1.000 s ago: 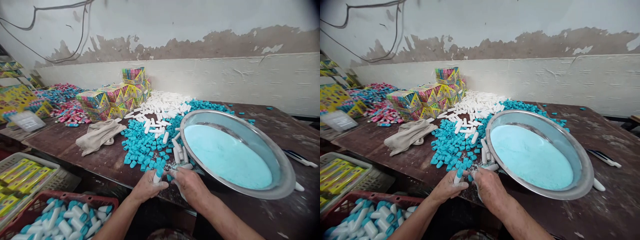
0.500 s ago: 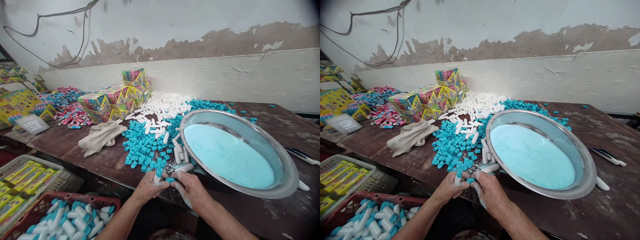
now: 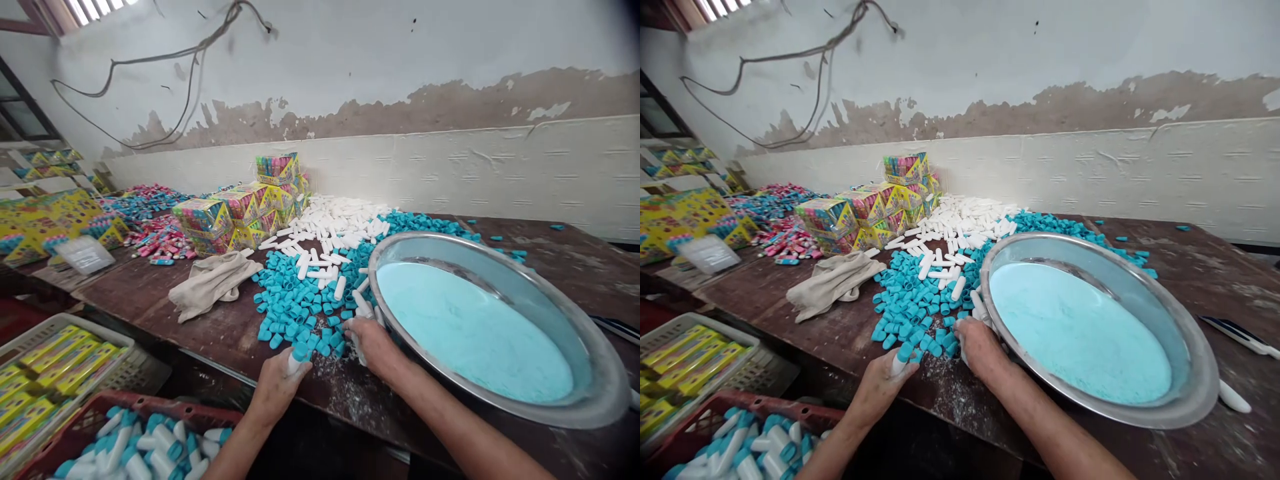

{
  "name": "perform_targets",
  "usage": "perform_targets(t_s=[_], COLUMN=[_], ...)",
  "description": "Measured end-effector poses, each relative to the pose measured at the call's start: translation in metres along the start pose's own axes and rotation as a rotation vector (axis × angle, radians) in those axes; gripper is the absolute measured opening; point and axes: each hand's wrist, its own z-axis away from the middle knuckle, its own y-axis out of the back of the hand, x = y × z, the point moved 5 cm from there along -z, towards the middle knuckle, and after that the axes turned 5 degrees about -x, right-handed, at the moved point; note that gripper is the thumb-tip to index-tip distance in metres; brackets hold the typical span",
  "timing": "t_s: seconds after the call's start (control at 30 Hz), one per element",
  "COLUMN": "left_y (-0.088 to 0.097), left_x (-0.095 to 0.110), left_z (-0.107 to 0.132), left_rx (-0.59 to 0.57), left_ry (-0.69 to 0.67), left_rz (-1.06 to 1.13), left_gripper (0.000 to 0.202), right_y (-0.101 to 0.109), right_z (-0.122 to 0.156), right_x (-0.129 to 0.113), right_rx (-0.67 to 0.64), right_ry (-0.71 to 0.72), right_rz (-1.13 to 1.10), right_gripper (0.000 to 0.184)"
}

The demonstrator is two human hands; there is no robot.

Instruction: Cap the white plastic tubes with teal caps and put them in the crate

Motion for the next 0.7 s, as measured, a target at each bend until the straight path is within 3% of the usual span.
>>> perform_targets(t_s=[0.13, 0.3, 0.5, 0.7], left_y=[-0.003, 0.006, 0.003, -0.012], left_x=[0.0, -0.002, 0.002, 0.022], left_z=[-0.005, -0.005, -0.003, -0.01], left_rx=[0.017, 0.071, 0.053, 0.015], left_ry=[0.007, -0.003, -0.014, -0.064], left_rz=[-0.072, -0.036, 0.056, 0.164], left_gripper=[0.021, 0.023, 0.026, 0.023], right_y=[-0.015, -0.026, -0.012, -0.019], right_z=[-0.023, -0.032, -0.028, -0.005], right_x=[-0.004, -0.002, 0.009, 0.002], right_rx=[-0.068, -0.111, -0.085, -0.071], right_ry=[-0.001, 0.005, -0.006, -0.039], right_rz=[0.27, 0.396, 0.261, 0.053], right_gripper=[0.01, 0.013, 0.023, 0.013])
